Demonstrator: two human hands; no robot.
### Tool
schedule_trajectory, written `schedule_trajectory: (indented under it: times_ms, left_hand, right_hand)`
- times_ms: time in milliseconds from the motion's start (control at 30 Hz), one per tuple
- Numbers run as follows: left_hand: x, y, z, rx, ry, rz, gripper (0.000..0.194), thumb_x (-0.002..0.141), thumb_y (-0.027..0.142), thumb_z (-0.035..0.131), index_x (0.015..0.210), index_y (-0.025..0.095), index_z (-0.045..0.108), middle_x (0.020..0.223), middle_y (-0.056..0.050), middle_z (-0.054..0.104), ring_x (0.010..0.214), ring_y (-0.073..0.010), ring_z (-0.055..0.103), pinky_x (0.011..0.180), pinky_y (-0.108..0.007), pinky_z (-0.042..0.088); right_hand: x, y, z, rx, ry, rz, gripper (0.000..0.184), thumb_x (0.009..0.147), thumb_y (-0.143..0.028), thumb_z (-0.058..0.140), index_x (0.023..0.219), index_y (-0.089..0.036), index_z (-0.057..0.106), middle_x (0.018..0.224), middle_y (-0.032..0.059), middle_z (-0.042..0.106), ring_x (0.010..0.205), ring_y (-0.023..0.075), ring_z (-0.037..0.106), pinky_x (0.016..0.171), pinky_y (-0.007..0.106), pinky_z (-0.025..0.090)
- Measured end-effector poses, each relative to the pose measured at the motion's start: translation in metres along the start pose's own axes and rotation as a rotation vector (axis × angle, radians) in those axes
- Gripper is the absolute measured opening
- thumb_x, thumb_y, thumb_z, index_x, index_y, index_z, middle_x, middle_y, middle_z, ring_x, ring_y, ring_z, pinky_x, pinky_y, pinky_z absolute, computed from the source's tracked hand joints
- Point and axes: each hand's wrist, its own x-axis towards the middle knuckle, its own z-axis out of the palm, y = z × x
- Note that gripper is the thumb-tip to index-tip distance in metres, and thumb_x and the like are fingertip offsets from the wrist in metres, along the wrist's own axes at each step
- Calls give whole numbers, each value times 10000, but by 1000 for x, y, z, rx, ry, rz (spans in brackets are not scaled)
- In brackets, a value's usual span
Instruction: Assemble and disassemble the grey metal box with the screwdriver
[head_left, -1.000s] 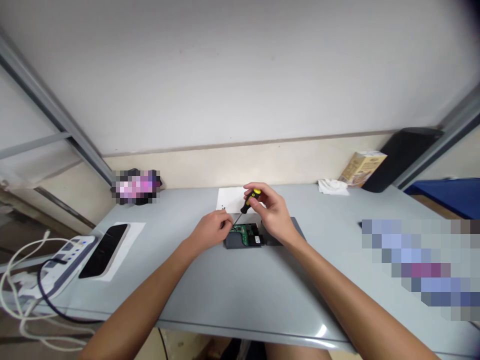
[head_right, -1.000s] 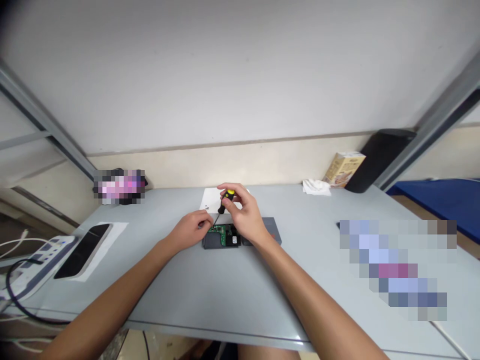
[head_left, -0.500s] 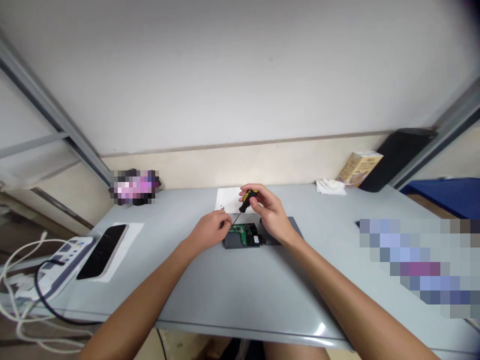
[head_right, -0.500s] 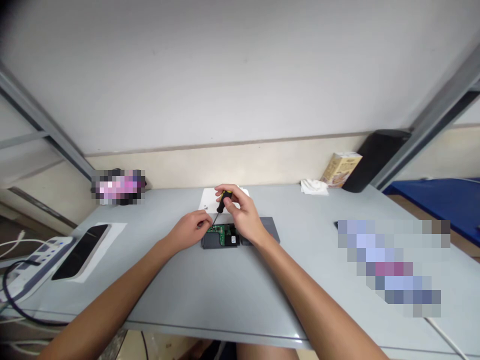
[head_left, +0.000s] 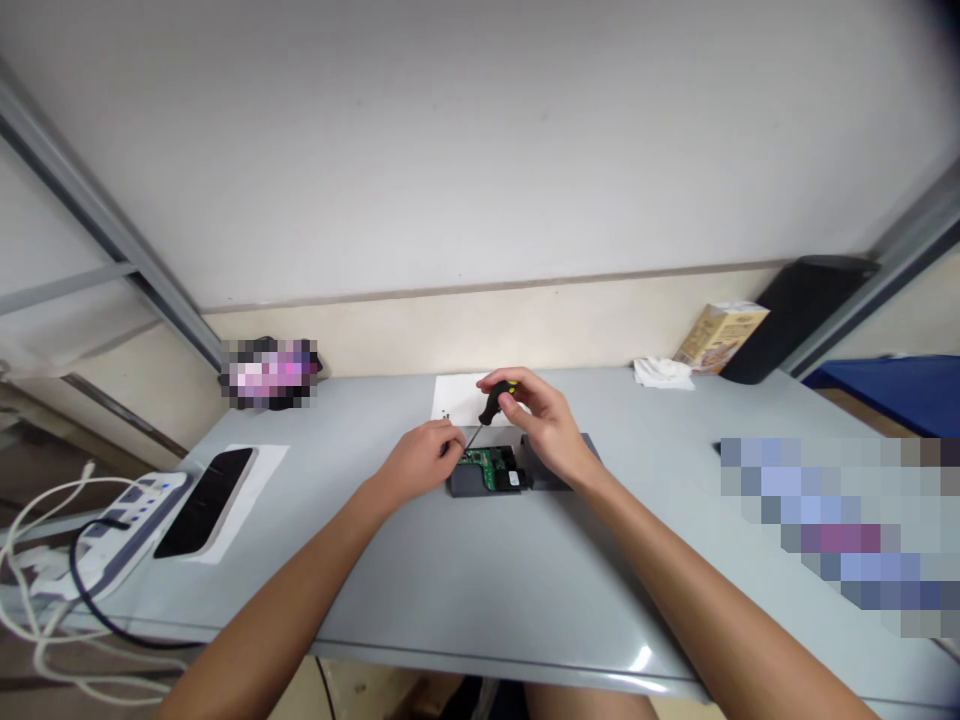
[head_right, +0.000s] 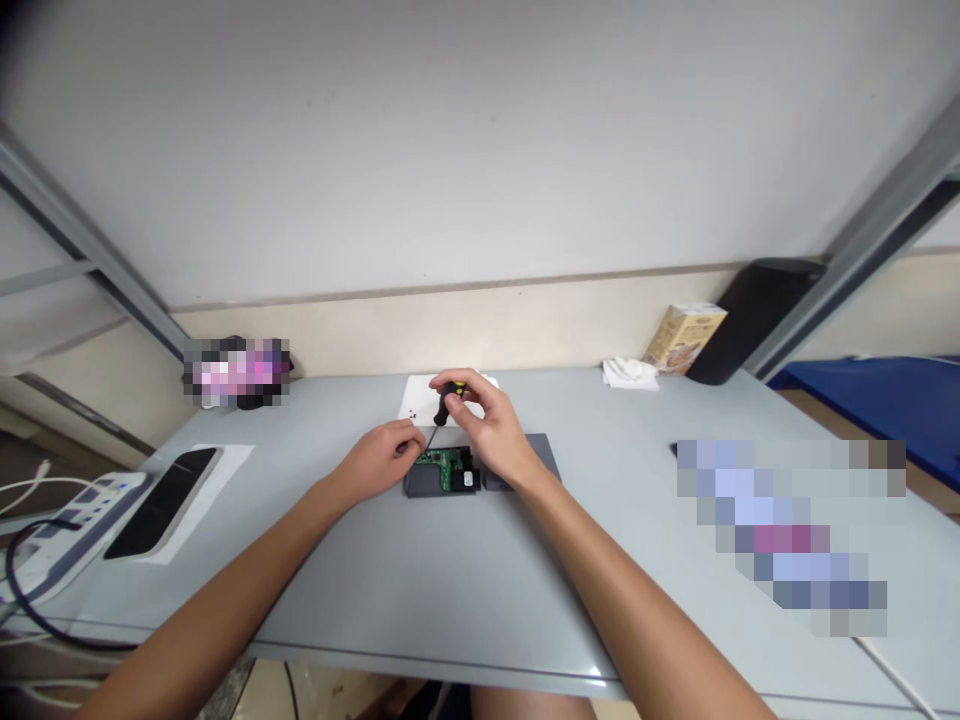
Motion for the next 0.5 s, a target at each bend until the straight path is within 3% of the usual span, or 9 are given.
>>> schedule_trajectory:
  times_ms: [133, 233, 333, 500]
  left_hand:
    - [0, -1, 1, -6, 0, -2, 256, 936, 137, 477, 817, 218, 688, 846, -10, 684, 818, -181, 634, 756, -281, 467]
    - [-1, 0, 1, -9, -2, -5, 255, 934, 133, 474, 817, 219, 683, 846, -9, 682, 817, -180, 628, 746, -282, 463]
    - [-1, 1, 0, -5, 3, -8, 259, 940, 140, 469, 818, 217, 684, 847, -13, 687, 816, -181, 627, 754, -286, 473]
    - [-1, 1, 0, -9, -2, -13, 249, 944, 146, 466, 829, 215, 676, 868, -16, 702, 832, -186, 638, 773, -290, 483]
  right_hand:
    - [-3, -3, 8, -58, 65, -55, 33, 922, -278, 703, 929, -266, 673, 1043, 42, 621, 962, 202, 630, 849, 386, 544]
    - [-4, -7, 11, -17, 31, -39, 82, 960, -236, 623, 1029, -269, 650, 1029, 43, 646, 936, 198, 636, 874, 408, 544]
    - [-5, -8, 11, -11, -15, -22, 157, 985, -267, 597, 1135, -284, 640, 1127, 55, 675, 1030, 211, 642, 945, 431, 536]
    - [-5, -4, 9, -111, 67, -54, 94, 934, -289, 683, 1028, -284, 683, 1071, 42, 639, 961, 203, 642, 850, 391, 549]
